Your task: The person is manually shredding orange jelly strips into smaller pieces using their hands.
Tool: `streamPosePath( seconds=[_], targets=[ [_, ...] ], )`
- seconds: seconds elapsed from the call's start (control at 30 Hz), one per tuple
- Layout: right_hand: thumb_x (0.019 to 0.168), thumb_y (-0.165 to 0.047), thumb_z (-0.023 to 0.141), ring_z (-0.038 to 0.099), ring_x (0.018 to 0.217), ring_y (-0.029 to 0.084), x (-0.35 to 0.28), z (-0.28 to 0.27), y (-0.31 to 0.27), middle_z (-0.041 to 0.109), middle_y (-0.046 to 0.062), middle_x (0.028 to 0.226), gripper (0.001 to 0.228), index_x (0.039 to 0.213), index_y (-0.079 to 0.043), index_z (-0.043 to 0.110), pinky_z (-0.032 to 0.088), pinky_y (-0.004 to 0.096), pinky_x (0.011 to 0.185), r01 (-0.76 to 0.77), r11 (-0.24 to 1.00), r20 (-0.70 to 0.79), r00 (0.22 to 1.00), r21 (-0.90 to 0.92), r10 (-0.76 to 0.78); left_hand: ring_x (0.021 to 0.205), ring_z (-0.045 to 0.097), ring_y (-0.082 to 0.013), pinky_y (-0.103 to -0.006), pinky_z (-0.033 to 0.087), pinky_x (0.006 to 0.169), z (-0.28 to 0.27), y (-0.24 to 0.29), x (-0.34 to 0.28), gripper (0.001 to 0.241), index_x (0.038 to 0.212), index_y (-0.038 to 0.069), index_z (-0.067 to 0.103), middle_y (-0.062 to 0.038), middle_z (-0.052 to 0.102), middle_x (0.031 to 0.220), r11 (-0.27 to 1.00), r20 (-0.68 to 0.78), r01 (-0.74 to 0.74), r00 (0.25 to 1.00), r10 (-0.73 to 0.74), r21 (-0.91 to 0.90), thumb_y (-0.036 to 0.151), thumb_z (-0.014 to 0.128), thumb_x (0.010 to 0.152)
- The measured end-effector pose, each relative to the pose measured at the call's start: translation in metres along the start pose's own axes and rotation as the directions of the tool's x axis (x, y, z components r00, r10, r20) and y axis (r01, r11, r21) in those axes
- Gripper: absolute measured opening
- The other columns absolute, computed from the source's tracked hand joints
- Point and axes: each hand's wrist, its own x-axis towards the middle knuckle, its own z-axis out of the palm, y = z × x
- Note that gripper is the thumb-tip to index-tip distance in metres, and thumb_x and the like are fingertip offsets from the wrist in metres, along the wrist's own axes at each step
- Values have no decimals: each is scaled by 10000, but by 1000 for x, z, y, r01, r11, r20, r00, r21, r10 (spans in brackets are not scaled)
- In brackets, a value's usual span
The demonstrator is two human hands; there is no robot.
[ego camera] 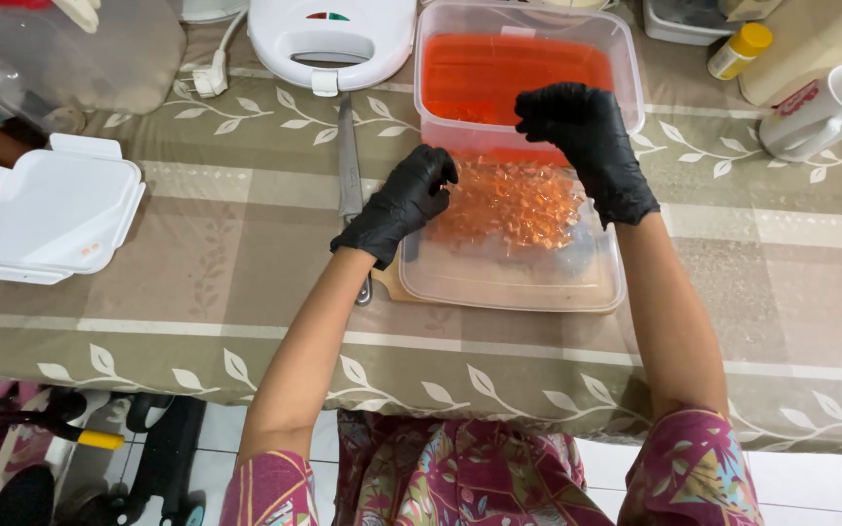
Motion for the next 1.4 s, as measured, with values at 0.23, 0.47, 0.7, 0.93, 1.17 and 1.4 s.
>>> streamPosePath(
  seconds=[0.23, 0.47, 0.7, 0.93, 1.17, 1.4],
  targets=[
    [983, -36, 684, 759, 977, 189, 45, 29, 25, 752, 76, 1164, 188, 1153, -75, 754, 671, 282, 782, 68, 991, -73, 994, -118, -77, 829, 630, -219, -333, 531, 757, -20, 27, 3, 217, 984, 137, 624, -71, 582, 950, 997, -55, -20, 998, 16, -76, -27, 615, 843],
    [940, -53, 775, 699, 892, 105, 53, 37, 43, 769, 13, 984, 106, 1036, -99, 784, 593, 243, 644, 156, 952, -70, 981, -261, -180, 866, 648, -163, -303, 524, 809, -31, 39, 3, 145, 983, 158, 642, -5, 655, 942, 962, -78, -60, 996, 40, -266, 32, 651, 913],
    [974, -20, 734, 715, 982, 165, -1, 18, 25, 764, 66, 1083, 151, 1118, -57, 759, 563, 288, 814, 288, 878, 123, 958, -383, -261, 912, 658, -194, -314, 541, 837, -30, 47, 7, 140, 1018, 136, 659, -34, 647, 980, 961, -175, -111, 982, 67, -254, 36, 634, 923],
    [950, -108, 736, 704, 958, 125, -37, -35, 50, 771, -15, 1091, 186, 1129, -152, 759, 523, 271, 834, 97, 864, 284, 957, -495, 56, 776, 600, -168, -286, 485, 675, -32, 50, 43, 172, 969, 152, 616, -42, 584, 940, 973, -192, -85, 980, 43, -215, 6, 599, 879],
    [932, 118, 550, 720, 1053, 170, -70, -40, 40, 729, 58, 1165, 374, 1185, -104, 713, 610, 299, 924, 94, 923, 423, 903, -373, 79, 860, 596, -271, -381, 485, 760, -22, 13, 88, 284, 979, 108, 570, -91, 536, 962, 970, -269, -239, 932, 244, 53, -100, 531, 789],
    [847, -54, 773, 686, 901, 194, -63, -39, 76, 721, -21, 1096, 339, 1146, -202, 716, 555, 348, 815, 248, 715, 443, 891, -654, 97, 965, 646, -292, -396, 560, 887, -9, -7, 102, 288, 1044, 103, 562, -99, 524, 1046, 979, -231, -186, 952, 202, 86, -103, 550, 843]
  ],
)
